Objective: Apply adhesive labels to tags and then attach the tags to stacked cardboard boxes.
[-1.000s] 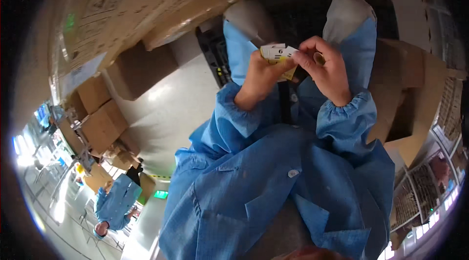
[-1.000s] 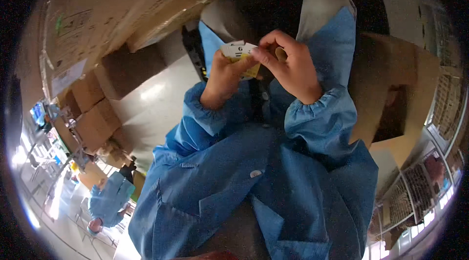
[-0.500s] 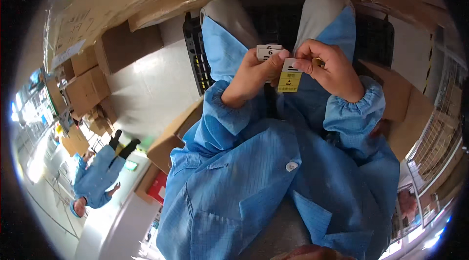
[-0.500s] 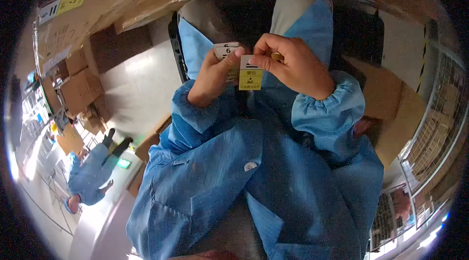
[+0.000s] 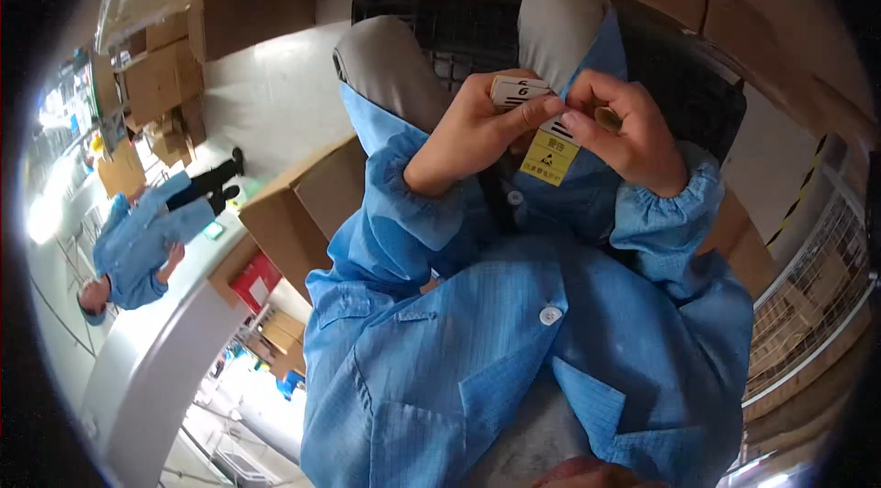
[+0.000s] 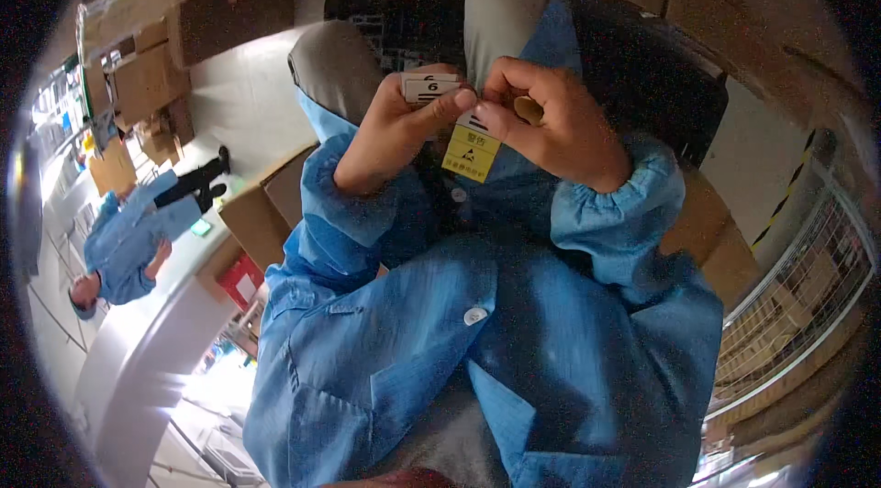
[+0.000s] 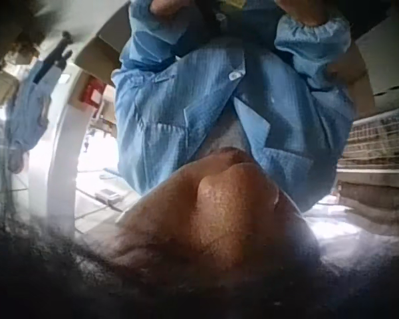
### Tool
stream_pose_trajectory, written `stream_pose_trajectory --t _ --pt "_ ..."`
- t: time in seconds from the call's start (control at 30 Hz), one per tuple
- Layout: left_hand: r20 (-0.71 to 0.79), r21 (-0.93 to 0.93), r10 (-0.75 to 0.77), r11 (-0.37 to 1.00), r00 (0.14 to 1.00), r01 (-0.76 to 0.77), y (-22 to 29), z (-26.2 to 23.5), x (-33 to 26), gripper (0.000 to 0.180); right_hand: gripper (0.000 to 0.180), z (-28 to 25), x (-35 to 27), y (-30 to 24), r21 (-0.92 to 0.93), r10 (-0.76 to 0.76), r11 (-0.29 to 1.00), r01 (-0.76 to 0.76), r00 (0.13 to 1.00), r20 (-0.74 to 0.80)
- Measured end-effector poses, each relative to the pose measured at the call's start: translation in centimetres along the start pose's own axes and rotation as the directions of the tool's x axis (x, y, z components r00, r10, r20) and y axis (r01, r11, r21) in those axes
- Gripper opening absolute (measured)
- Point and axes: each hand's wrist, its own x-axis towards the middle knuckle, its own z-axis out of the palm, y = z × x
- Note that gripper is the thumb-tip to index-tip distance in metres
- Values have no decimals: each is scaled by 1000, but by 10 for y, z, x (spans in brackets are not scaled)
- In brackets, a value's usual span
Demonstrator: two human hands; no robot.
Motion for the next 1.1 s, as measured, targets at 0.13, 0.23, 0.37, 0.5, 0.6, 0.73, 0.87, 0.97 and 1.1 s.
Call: stream_pose_trajectory --t 0.13,0.23,0.37,0.5,0.6,0.73,0.87,0.97,1.1 --pt "2 -343 -192 922 981 181 4 -23 -6 24 17 3 18 -7 2 -73 997 73 996 50" --pt "87 -225 -177 955 980 192 7 -27 -1 24 18 3 22 -8 40 -25 999 22 995 98" --pt "189 -153 -159 970 969 189 -3 -28 8 22 17 6 15 -1 -10 -78 997 79 997 29" --pt "121 -76 -97 991 988 106 -10 -25 20 17 16 13 6 9 19 -44 999 47 991 -123" --pt "86 -58 -45 997 995 50 -11 -20 26 17 16 20 -3 15 52 -25 998 36 979 -202" --pt "115 119 -39 993 993 25 -21 -23 30 17 14 33 -7 24 19 20 1000 -15 946 -323" --pt "136 88 -81 994 987 69 -23 -28 31 16 13 48 -10 32 125 55 992 0 896 -440" --pt "189 154 -100 985 977 71 -16 -33 34 16 13 55 -9 31 84 103 994 -70 854 -511" --pt "260 229 -87 973 962 26 -16 -48 37 19 13 67 -3 30 12 14 1000 -10 856 -518"
